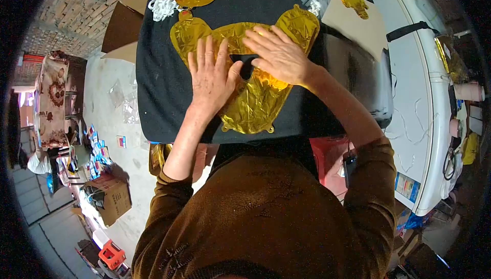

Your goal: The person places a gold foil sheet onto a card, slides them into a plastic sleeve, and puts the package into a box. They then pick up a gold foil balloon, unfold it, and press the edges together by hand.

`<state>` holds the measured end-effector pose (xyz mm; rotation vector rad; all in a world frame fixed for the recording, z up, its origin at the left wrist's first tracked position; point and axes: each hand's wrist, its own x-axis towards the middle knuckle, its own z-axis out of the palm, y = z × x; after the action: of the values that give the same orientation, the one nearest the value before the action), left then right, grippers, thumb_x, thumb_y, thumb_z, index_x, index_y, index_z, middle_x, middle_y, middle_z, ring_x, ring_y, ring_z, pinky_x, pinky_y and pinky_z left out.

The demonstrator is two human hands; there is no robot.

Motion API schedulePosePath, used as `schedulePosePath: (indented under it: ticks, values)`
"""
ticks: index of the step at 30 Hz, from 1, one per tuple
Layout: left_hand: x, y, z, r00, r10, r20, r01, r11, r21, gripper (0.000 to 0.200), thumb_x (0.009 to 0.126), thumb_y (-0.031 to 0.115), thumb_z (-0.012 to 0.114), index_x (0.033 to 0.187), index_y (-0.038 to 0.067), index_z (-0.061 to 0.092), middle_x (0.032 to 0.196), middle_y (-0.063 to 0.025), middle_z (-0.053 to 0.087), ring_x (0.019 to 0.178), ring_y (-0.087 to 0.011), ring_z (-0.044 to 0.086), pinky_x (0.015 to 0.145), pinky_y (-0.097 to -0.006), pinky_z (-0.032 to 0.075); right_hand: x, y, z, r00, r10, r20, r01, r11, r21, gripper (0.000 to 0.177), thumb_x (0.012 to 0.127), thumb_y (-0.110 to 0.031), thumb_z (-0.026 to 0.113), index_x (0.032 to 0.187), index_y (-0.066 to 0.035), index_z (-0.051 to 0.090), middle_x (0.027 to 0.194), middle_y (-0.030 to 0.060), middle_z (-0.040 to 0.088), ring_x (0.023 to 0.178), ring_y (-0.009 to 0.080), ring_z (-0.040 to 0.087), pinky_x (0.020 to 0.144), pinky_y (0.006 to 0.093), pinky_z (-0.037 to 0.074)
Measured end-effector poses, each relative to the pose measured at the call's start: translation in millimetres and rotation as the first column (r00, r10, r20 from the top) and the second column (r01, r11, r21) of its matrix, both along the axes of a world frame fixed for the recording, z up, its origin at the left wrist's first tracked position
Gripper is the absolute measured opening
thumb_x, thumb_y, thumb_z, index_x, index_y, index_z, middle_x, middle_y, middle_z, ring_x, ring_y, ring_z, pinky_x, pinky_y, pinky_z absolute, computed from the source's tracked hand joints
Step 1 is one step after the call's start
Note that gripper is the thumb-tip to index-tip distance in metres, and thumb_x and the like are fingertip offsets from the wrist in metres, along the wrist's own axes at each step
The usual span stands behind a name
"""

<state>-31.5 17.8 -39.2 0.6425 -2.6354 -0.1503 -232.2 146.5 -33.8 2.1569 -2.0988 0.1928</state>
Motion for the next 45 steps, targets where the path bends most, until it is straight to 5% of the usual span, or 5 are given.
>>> schedulePosePath:
  ticks: [16,20,32,37,45]
  values:
    - [-7.6,-36.9,-42.8,0.986,0.129,0.106,-0.108,0.976,-0.189,0.077,0.099,0.072,0.042,0.159,0.023,0.041,0.163,-0.0236,0.035,0.149,-0.0529,0.027,0.118,-0.0711,0.017,77.2,13.7,19.7,0.934,-0.107,-0.340,0.196,0.951,0.240,0.078,0.106,-0.057,0.037,0.163,-0.004,0.027,0.171,0.0144,0.025,0.159,0.0270,0.018,0.129,0.0493,0.009]
    - [-5.7,-35.6,-38.7,0.990,0.101,0.094,-0.084,0.981,-0.174,0.076,0.100,0.071,0.043,0.159,0.024,0.041,0.163,-0.0233,0.035,0.149,-0.0529,0.027,0.117,-0.0713,0.017,135.6,59.4,-13.3,0.980,-0.026,0.198,0.000,0.992,0.130,0.084,0.097,-0.057,0.057,0.159,-0.004,0.035,0.168,0.0139,0.029,0.158,0.0277,0.020,0.130,0.0504,0.005]
    - [-4.9,-37.5,-12.5,0.985,0.087,0.147,-0.069,0.990,-0.120,0.078,0.099,0.068,0.050,0.161,0.023,0.039,0.167,-0.0214,0.026,0.155,-0.0479,0.014,0.119,-0.0723,0.011,50.0,103.0,31.3,0.963,0.154,0.220,-0.097,0.963,-0.250,0.029,0.089,-0.025,0.076,0.109,-0.003,0.074,0.117,0.0098,0.073,0.118,0.0284,0.065,0.102,0.0479,0.048]
    - [-35.7,-90.0,-6.7,0.986,0.110,0.124,-0.095,0.988,-0.122,0.075,0.100,0.068,0.048,0.159,0.022,0.042,0.167,-0.0187,0.028,0.156,-0.0431,0.018,0.121,-0.0670,0.015,-101.2,50.5,30.1,0.976,0.037,0.214,0.095,0.816,-0.570,0.018,0.085,-0.008,0.075,0.101,-0.002,0.074,0.098,0.0163,0.071,0.092,0.0373,0.068,0.079,0.0439,0.056]
    - [-40.9,-126.1,-26.5,0.953,0.187,0.239,-0.183,0.982,-0.039,0.070,0.103,0.059,0.047,0.162,0.024,0.035,0.172,-0.0132,0.020,0.157,-0.0437,0.014,0.121,-0.0696,0.011,-291.4,-11.4,46.7,0.638,-0.769,-0.037,0.763,0.638,-0.103,0.033,0.092,-0.032,0.062,0.111,-0.009,0.075,0.105,0.0164,0.074,0.102,0.0385,0.068,0.088,0.0500,0.055]
